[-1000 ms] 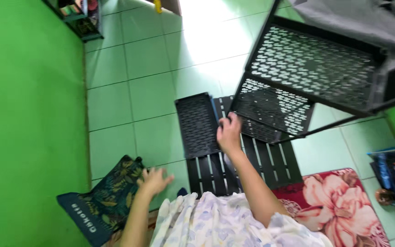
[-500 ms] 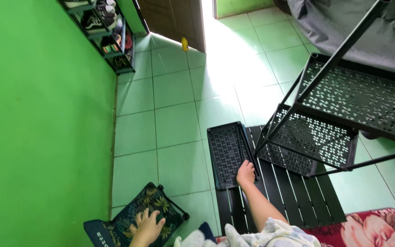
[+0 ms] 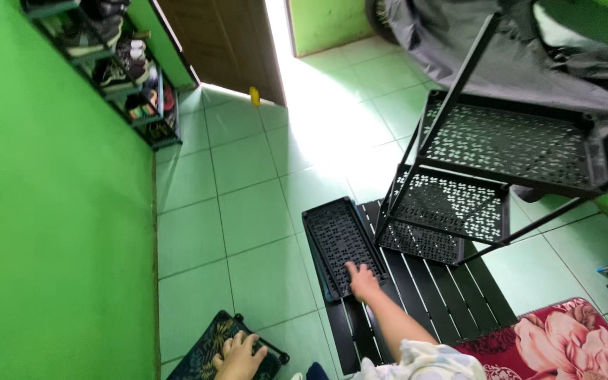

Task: The person assembles a black plastic shelving unit by inserting vertical poles into the corners of perforated trays and stacking the trays to form a multi-tiered rack. The person handles trays and poles by hand, aligning and securing each layer in sequence.

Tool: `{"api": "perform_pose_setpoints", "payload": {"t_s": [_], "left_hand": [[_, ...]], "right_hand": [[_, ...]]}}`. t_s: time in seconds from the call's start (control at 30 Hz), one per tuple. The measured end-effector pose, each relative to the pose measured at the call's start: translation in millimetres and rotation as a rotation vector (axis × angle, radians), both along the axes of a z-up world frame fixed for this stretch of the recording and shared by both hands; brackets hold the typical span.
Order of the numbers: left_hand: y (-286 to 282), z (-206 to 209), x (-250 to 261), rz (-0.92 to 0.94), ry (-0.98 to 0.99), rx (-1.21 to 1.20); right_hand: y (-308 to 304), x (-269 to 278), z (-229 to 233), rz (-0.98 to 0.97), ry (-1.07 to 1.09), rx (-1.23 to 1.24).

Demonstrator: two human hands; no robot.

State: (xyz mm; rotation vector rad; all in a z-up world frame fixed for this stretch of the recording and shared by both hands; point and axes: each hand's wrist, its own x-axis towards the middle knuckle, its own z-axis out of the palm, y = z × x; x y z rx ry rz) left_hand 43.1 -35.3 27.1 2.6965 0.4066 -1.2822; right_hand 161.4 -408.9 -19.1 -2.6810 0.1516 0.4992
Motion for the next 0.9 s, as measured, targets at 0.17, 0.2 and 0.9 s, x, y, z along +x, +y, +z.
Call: {"api": "perform_pose_setpoints", "payload": {"t_s": [0.17, 0.2, 0.9], "left_hand": [[-10, -10, 12, -0.107, -0.017, 0.033], [-14, -10, 14, -0.115, -0.020, 0.027], [-47, 62, 3, -0.245, -0.378, -0.047]], "right_hand": [[21, -11, 7, 0.092, -0.137, 0.080], [23, -13, 4, 0.092, -0.161, 0.084], [34, 1, -37, -0.187, -0.440, 0.381]]}}
